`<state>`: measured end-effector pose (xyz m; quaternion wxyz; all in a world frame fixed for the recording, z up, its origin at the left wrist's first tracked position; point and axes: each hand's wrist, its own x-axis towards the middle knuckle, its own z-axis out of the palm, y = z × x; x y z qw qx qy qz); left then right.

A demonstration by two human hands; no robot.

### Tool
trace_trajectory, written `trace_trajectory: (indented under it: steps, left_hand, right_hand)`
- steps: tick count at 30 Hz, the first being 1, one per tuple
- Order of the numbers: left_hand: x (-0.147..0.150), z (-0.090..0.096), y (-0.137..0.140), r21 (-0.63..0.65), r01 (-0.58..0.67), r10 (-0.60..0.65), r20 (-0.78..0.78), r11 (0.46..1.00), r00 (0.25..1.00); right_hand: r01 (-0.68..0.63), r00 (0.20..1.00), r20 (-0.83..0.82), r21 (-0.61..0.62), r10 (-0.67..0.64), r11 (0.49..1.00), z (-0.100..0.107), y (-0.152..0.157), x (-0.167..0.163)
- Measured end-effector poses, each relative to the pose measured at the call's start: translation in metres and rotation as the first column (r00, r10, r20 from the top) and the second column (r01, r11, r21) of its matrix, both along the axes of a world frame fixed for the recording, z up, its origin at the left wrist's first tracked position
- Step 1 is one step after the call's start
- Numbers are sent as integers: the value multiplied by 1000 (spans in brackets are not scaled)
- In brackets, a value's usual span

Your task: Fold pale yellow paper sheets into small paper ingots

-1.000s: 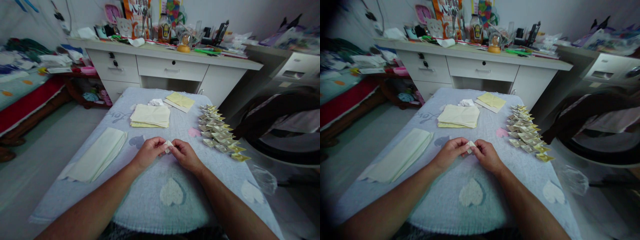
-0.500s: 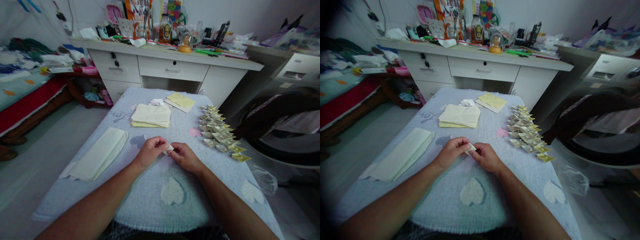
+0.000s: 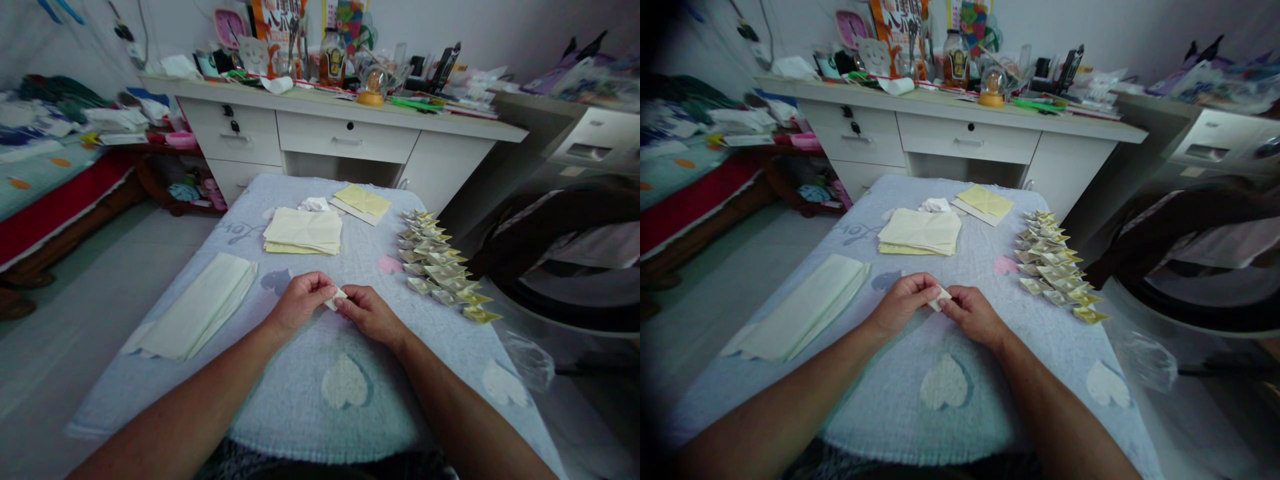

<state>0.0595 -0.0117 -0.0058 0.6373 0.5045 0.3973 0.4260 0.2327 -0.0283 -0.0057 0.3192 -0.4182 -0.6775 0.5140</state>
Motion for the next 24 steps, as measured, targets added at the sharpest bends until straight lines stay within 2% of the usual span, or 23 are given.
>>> trace_trajectory:
  steps: [5, 11, 17, 24]
  left_hand:
    - [-1, 2, 0, 54, 2, 1, -58, 999, 998]
    - [-2, 0, 2, 88, -10, 18, -98, 996, 995]
    - [-2, 0, 1, 102, -17, 29, -119, 995, 993]
    - [-2, -1, 2, 98, 4, 9, -127, 995, 992]
  right_hand:
    - [-4, 997, 71, 45, 0, 999, 1, -1, -1]
    - [-3, 999, 53, 24, 2, 1000, 1, -1, -2]
    - [3, 992, 122, 80, -13, 997, 2, -1, -2]
    - [-19, 991, 130, 47, 13, 999, -1, 1, -1]
